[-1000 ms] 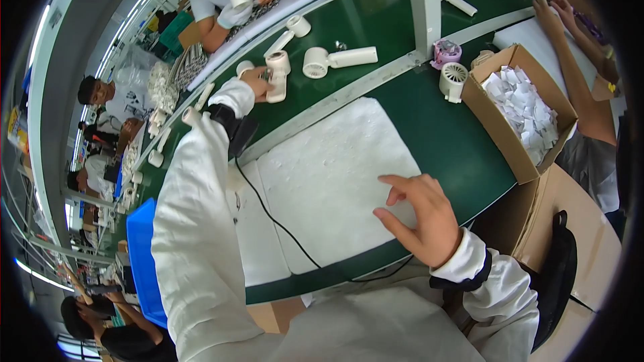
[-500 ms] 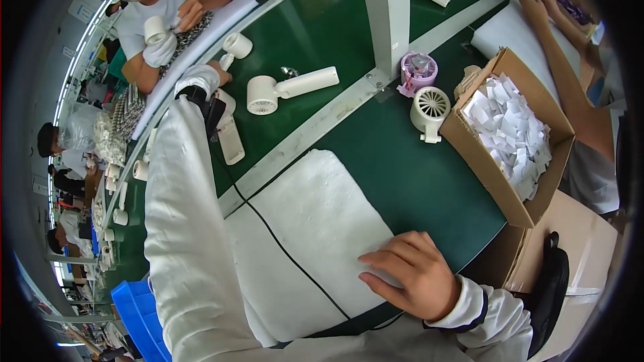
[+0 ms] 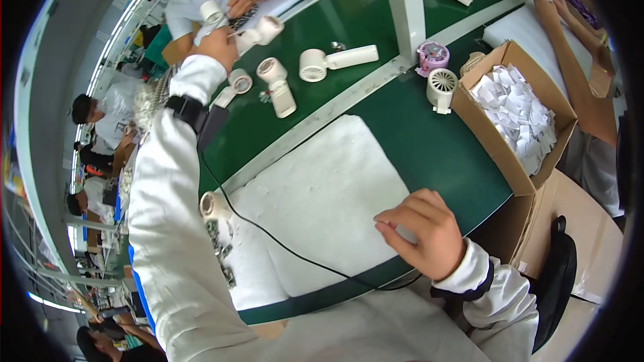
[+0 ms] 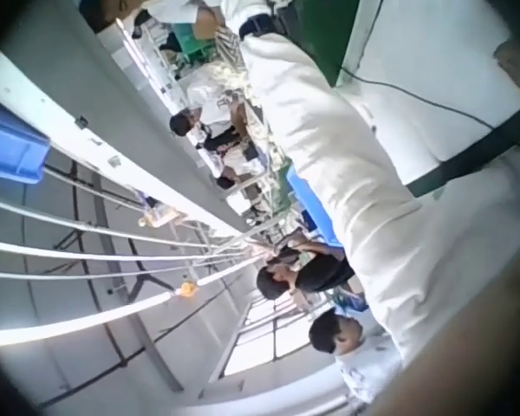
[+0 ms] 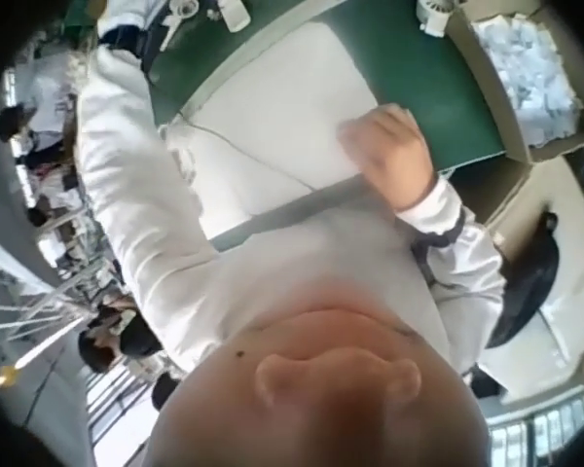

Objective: The person picks up a circuit board and a fan handle, connects a wire to the board, and fits the board into the handle. They then connect a wire from a fan head to the board and place the components on the work surface.

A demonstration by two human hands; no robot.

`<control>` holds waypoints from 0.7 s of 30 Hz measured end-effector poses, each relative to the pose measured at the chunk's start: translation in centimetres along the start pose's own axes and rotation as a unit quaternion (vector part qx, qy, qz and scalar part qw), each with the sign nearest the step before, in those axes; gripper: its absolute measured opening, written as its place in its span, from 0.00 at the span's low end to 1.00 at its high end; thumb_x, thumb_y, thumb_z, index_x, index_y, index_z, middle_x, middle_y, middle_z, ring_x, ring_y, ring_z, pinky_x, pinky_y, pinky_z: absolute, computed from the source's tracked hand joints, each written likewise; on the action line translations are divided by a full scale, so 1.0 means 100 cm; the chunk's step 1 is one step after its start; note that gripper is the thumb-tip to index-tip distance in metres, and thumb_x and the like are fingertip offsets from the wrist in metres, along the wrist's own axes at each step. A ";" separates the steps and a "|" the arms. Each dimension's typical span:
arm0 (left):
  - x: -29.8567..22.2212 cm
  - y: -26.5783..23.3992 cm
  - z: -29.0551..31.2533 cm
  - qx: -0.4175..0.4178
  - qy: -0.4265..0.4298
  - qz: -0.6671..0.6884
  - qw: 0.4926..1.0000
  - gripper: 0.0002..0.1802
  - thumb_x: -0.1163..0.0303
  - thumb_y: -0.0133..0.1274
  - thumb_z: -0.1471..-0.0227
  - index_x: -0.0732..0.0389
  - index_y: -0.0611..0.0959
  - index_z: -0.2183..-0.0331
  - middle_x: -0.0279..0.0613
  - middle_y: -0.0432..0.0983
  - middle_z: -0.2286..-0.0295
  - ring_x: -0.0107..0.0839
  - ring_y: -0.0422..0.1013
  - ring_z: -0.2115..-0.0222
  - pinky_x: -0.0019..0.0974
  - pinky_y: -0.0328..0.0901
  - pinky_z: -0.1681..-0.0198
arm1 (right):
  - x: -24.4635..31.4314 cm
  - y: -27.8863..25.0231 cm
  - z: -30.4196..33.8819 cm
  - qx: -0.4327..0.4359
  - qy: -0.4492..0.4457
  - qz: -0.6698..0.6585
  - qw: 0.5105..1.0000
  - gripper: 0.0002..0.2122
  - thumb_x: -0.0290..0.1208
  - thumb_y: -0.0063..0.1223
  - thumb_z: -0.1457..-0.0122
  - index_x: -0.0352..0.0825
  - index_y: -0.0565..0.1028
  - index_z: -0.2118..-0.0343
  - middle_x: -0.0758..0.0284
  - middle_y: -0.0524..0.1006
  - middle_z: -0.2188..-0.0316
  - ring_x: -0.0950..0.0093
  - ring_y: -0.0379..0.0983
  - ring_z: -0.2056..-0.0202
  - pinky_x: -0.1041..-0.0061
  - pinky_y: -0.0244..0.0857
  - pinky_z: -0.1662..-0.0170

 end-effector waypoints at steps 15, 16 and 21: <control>-0.095 0.064 0.410 0.186 -0.019 0.464 0.866 0.14 0.66 0.47 0.33 0.61 0.79 0.52 0.40 0.75 0.81 0.28 0.70 0.87 0.34 0.62 0.84 | 0.023 0.042 0.036 0.001 0.079 -0.082 0.993 0.18 0.22 0.62 0.41 0.34 0.75 0.47 0.72 0.75 0.77 0.83 0.69 0.76 0.82 0.64 0.73; -0.093 0.065 0.413 0.185 -0.019 0.470 0.863 0.14 0.66 0.47 0.33 0.61 0.79 0.52 0.40 0.75 0.81 0.28 0.70 0.87 0.34 0.62 0.84 | 0.025 0.048 0.034 -0.001 0.069 -0.075 0.995 0.19 0.23 0.62 0.41 0.34 0.75 0.46 0.72 0.74 0.77 0.83 0.69 0.76 0.82 0.63 0.73; -0.094 0.071 0.410 0.042 0.197 0.115 0.973 0.14 0.63 0.52 0.37 0.63 0.78 0.56 0.37 0.76 0.81 0.33 0.76 0.83 0.35 0.65 0.81 | 0.031 0.059 0.036 0.021 0.068 -0.046 0.996 0.19 0.23 0.62 0.41 0.35 0.75 0.46 0.72 0.74 0.75 0.84 0.69 0.76 0.82 0.63 0.73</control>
Point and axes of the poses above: each hand's wrist, its own z-axis away from the middle knuckle, its own y-axis out of the palm, x = y × z, the point moved 2 cm from there along -z, towards the middle knuckle
